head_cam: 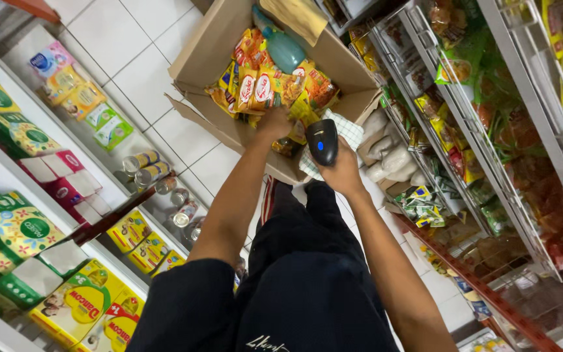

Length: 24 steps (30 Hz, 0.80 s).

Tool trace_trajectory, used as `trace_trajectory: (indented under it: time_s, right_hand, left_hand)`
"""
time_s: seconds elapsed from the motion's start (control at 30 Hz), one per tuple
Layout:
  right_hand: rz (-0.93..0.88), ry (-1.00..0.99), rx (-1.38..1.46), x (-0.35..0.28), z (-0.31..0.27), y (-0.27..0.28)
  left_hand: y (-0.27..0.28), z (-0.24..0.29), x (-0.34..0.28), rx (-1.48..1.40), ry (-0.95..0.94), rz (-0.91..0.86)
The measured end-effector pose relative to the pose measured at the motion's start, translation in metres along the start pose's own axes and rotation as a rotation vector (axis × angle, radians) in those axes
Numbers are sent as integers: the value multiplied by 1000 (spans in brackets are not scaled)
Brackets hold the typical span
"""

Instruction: The person removes packaged snacks from a cardboard box, scans them with a handheld barcode scanner, and places them onto shelves. They also handle a small cloth while moving and scanning items.

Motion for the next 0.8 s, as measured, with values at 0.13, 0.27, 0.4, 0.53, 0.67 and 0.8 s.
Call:
trace_trajectory:
  time_s: [0.13,0.27,0.4,0.53,0.67,0.8]
  right_hand:
    - [116,-183,51,-7,25,9]
    - [104,-211,160,-13,34,9]
    - [67,-110,130,-9,25,7]
    - [49,-53,122,-7,16,7]
    - [33,-141,141,-6,18,7]
    - [20,-149,142,-2,15,5]
  left_hand:
    - [-32,-13,39,-141,178,-55]
    - [-75,-31,40,-509,454,-3]
    - [-87,-44,33,-543,593,146]
    - [-84,-47,18,-577,622,315]
    - [-104,-37,21,-819,643,179]
    - [-96,-41,21,-509,680,224]
Point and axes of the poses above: each hand's wrist, its own x-axis towards the middle knuckle, its own y-axis out of the back of the hand, z = x × y, the point moved 10 cm from there along x, towards the middle knuckle, and after that the axes turned 12 degrees about x, right-handed, at the moved point
